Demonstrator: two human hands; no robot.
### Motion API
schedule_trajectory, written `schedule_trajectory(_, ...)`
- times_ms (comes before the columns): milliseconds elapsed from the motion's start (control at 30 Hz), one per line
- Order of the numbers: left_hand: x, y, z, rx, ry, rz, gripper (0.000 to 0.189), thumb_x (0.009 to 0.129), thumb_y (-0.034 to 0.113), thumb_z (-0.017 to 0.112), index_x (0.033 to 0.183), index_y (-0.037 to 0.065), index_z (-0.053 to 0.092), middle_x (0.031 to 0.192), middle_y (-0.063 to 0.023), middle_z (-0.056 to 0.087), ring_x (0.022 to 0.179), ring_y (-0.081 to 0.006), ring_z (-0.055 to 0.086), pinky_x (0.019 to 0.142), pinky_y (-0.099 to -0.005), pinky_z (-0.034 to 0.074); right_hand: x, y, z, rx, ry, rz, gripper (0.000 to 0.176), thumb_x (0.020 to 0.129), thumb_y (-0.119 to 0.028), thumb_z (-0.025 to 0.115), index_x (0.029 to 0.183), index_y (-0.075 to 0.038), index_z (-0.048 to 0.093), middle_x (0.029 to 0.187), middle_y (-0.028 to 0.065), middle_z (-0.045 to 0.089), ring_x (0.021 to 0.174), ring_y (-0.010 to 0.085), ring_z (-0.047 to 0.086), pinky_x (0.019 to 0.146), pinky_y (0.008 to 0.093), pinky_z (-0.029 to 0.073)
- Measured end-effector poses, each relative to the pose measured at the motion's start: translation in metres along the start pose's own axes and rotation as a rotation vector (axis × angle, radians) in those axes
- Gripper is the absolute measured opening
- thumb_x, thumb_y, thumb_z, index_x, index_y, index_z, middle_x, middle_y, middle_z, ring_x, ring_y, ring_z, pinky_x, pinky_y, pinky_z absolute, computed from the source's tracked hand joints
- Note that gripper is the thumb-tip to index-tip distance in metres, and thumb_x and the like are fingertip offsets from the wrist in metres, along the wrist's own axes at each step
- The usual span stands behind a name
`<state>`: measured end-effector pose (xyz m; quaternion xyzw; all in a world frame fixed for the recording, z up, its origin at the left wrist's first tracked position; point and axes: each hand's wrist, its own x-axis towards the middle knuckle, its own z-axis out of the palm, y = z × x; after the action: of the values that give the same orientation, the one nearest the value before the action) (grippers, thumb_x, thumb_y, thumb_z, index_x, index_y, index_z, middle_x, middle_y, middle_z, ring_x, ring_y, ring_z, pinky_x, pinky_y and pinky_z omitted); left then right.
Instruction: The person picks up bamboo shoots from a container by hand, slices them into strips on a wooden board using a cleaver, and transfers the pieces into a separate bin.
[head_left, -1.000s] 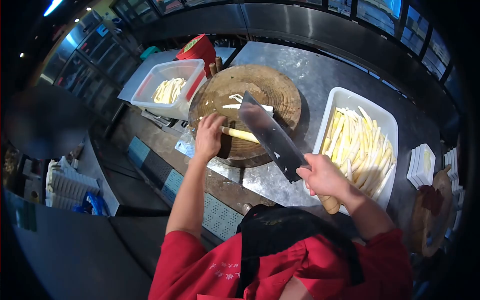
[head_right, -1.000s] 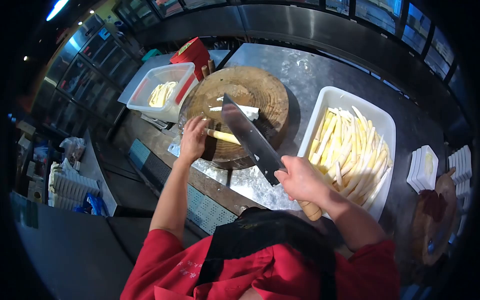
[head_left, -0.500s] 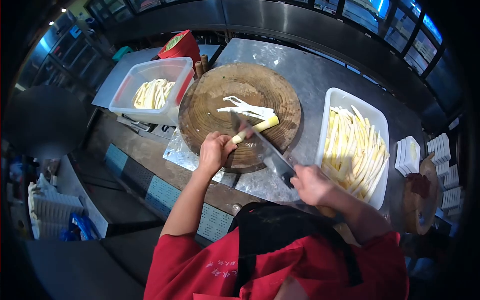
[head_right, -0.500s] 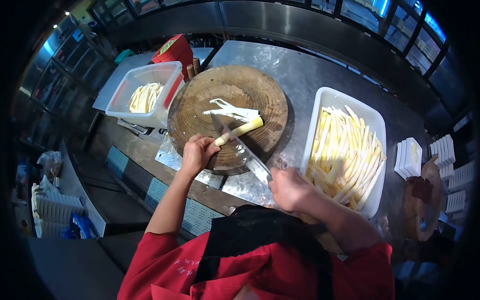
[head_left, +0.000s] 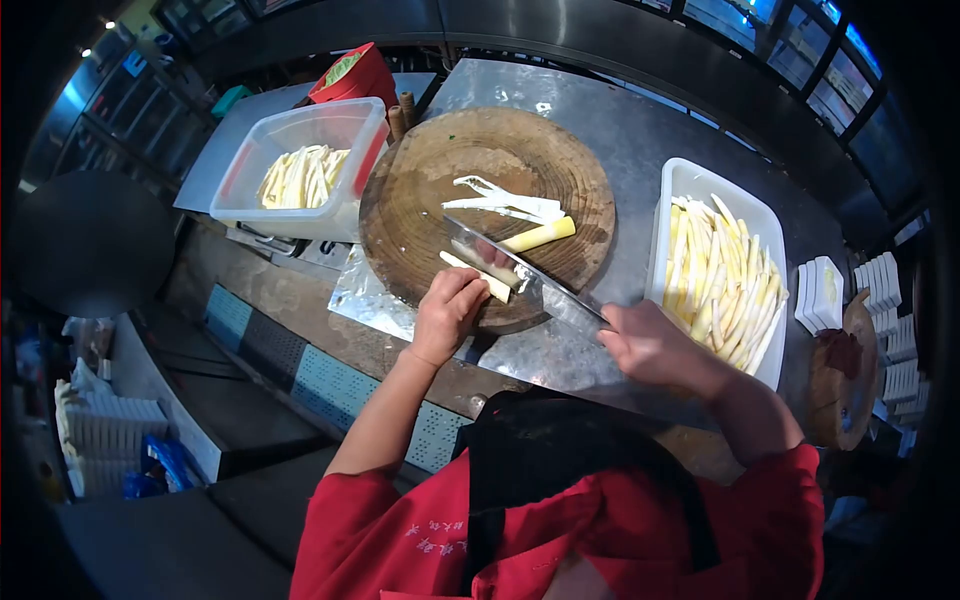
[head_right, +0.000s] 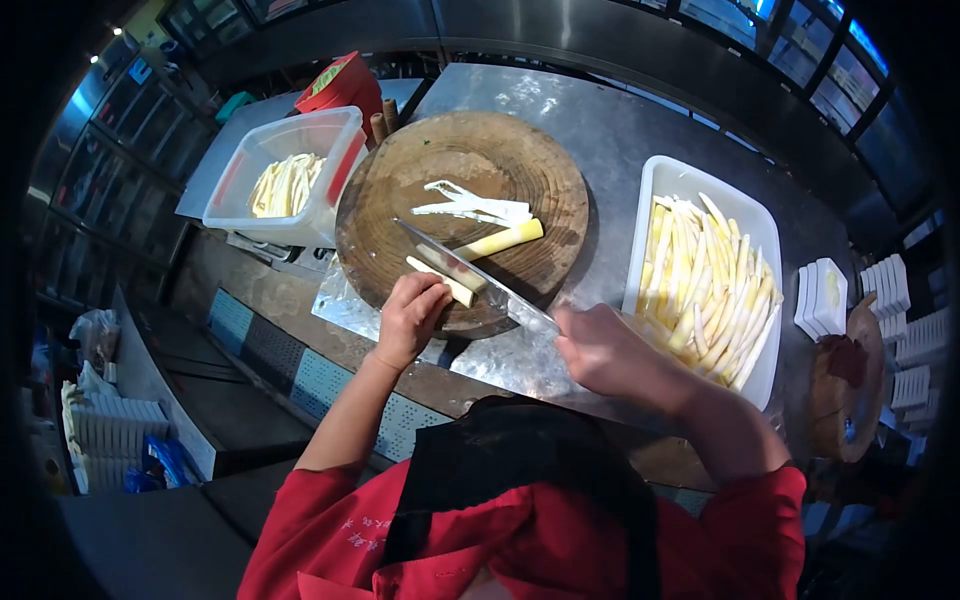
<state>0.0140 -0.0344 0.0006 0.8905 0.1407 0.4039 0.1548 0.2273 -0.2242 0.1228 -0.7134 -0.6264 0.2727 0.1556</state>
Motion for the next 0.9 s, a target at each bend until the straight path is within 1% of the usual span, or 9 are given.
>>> schedule_trajectory(133, 0.001, -0.002, 0.005, -0.038, 0.074, 0.018, 0.026, 0.074, 0.001, 0.074, 0.097, 0.003, 0.062, 0.093, -0.0108, 0.062, 0.085, -0.0308, 0.061, 0.073, -0.0384, 0.051, -0.01, -0.009, -0.014, -0.1, 0.004, 0.015, 0.02, 0.088, -0.019, 0.059, 0.087, 0.001, 0.054, 0.07, 0.0258, 0.058, 0.072, 0.0477, 0.058, 0.063, 0.0512, 0.045)
schedule_trajectory(233, -0.001, -0.006, 0.006, -0.054, 0.085, 0.013, 0.027, 0.074, 0.001, 0.074, 0.097, 0.003, 0.061, 0.093, -0.011, 0.062, 0.085, -0.0311, 0.061, 0.073, -0.0382, 0.051, -0.007, -0.023, -0.028, -0.116, -0.136, 0.098, 0.02, 0.088, -0.019, 0.058, 0.088, 0.001, 0.054, 0.071, 0.0255, 0.059, 0.073, 0.0473, 0.058, 0.064, 0.0524, 0.045)
schedule_trajectory(333, -0.002, -0.006, 0.003, -0.069, 0.065, -0.004, 0.026, 0.075, 0.002, 0.074, 0.097, 0.002, 0.061, 0.094, -0.0116, 0.062, 0.086, -0.0317, 0.061, 0.074, -0.0381, 0.051, 0.008, -0.016, -0.016, -0.185, -0.24, 0.171, 0.021, 0.088, -0.016, 0.052, 0.095, 0.003, 0.055, 0.079, 0.0289, 0.061, 0.08, 0.0482, 0.059, 0.07, 0.0528, 0.046)
schedule_trajectory(400, -0.001, -0.007, 0.005, -0.088, 0.056, -0.012, 0.025, 0.075, 0.003, 0.074, 0.096, 0.002, 0.061, 0.094, -0.0119, 0.062, 0.086, -0.0317, 0.061, 0.074, -0.038, 0.051, 0.026, -0.001, 0.012, -0.13, -0.111, -0.077, 0.022, 0.088, -0.018, 0.053, 0.094, 0.004, 0.055, 0.082, 0.0286, 0.061, 0.082, 0.0476, 0.059, 0.071, 0.0523, 0.046)
schedule_trajectory(500, -0.001, -0.006, 0.006, -0.077, 0.071, -0.012, 0.024, 0.074, 0.002, 0.074, 0.093, 0.003, 0.062, 0.093, -0.0119, 0.062, 0.085, -0.0313, 0.06, 0.073, -0.0375, 0.051, 0.036, -0.015, 0.008, -0.092, -0.127, 0.059, 0.022, 0.088, -0.018, 0.054, 0.094, 0.004, 0.054, 0.082, 0.0278, 0.061, 0.083, 0.0465, 0.059, 0.071, 0.0518, 0.045)
schedule_trajectory(633, -0.002, -0.003, 0.0, -0.079, 0.054, -0.05, 0.024, 0.071, 0.0, 0.074, 0.09, 0.003, 0.061, 0.091, -0.0116, 0.061, 0.084, -0.0309, 0.059, 0.071, -0.0372, 0.05, 0.025, -0.001, -0.002, -0.059, -0.124, 0.057, 0.022, 0.087, -0.017, 0.055, 0.092, 0.004, 0.054, 0.08, 0.0277, 0.061, 0.081, 0.0462, 0.059, 0.07, 0.0522, 0.045)
schedule_trajectory(733, 0.002, 0.002, -0.004, -0.129, 0.04, -0.124, 0.022, 0.07, -0.001, 0.074, 0.088, 0.005, 0.064, 0.089, -0.011, 0.06, 0.082, -0.03, 0.058, 0.071, -0.0372, 0.049, 0.006, -0.001, -0.005, -0.029, -0.071, 0.149, 0.021, 0.088, -0.017, 0.057, 0.092, 0.004, 0.054, 0.077, 0.0275, 0.06, 0.08, 0.0461, 0.059, 0.069, 0.0526, 0.045)
schedule_trajectory(800, 0.003, 0.002, -0.006, -0.126, 0.0, -0.108, 0.023, 0.07, -0.001, 0.074, 0.089, 0.005, 0.064, 0.089, -0.0106, 0.06, 0.081, -0.0294, 0.058, 0.071, -0.037, 0.049, -0.005, 0.004, -0.007, -0.027, 0.092, 0.065, 0.025, 0.089, -0.021, 0.06, 0.09, 0.003, 0.053, 0.071, 0.026, 0.058, 0.073, 0.0463, 0.058, 0.065, 0.0499, 0.045)
schedule_trajectory(900, -0.002, 0.002, -0.007, -0.122, -0.043, -0.074, 0.024, 0.07, -0.001, 0.074, 0.09, 0.006, 0.064, 0.087, -0.0097, 0.059, 0.08, -0.0282, 0.057, 0.07, -0.0367, 0.048, -0.021, -0.003, -0.012, 0.051, 0.035, 0.129, 0.024, 0.089, -0.022, 0.06, 0.09, 0.002, 0.055, 0.072, 0.026, 0.059, 0.074, 0.0456, 0.059, 0.067, 0.0503, 0.046)
